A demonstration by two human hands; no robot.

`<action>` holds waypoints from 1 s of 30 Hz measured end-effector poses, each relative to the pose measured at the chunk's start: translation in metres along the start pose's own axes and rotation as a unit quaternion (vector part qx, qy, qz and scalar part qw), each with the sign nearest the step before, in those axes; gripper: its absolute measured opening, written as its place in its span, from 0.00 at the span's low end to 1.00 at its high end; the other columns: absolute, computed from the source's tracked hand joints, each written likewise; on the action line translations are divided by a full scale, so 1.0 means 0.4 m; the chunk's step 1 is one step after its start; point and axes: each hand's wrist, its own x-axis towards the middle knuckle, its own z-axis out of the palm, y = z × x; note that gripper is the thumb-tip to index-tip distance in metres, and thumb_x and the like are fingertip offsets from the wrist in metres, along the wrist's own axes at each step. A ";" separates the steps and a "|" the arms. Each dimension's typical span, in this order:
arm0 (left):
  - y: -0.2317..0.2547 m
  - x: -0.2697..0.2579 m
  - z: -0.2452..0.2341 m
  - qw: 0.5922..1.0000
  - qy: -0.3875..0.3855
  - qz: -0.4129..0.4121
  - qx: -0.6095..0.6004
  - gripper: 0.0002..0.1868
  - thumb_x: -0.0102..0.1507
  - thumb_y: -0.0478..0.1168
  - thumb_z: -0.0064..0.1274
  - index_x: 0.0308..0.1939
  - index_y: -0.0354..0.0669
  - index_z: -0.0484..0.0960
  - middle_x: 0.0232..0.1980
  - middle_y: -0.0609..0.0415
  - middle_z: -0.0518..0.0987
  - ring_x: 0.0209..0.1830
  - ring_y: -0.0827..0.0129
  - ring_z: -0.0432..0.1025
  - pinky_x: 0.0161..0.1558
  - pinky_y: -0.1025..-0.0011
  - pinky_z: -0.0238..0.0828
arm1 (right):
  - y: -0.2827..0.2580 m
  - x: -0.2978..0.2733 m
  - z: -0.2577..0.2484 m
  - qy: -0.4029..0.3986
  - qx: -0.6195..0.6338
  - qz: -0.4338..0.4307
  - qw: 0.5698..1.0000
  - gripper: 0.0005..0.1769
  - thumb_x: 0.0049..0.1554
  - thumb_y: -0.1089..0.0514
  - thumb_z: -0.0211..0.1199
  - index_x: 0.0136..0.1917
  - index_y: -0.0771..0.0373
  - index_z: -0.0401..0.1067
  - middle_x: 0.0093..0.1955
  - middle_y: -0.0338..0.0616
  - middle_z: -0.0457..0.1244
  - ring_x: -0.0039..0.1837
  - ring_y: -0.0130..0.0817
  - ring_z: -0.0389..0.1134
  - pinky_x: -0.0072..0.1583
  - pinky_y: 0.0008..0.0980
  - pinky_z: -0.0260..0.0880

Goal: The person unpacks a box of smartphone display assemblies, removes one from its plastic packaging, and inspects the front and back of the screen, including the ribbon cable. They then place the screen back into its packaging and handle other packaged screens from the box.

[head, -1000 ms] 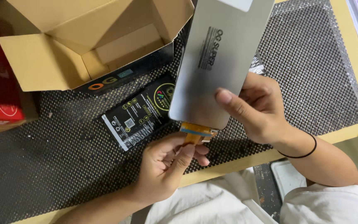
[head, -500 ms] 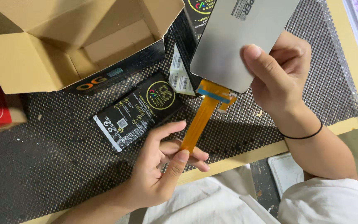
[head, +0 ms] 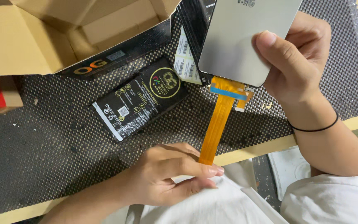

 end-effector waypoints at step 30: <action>0.014 0.008 -0.008 0.998 -0.015 0.061 0.021 0.14 0.67 0.32 0.64 0.54 0.38 0.77 0.47 0.51 0.86 0.46 0.62 0.86 0.56 0.67 0.86 | 0.020 -0.010 -0.007 -0.033 -0.005 0.022 0.999 0.21 0.67 0.62 0.48 0.33 0.63 0.46 0.27 0.40 0.41 0.30 0.27 0.38 0.39 0.32 0.36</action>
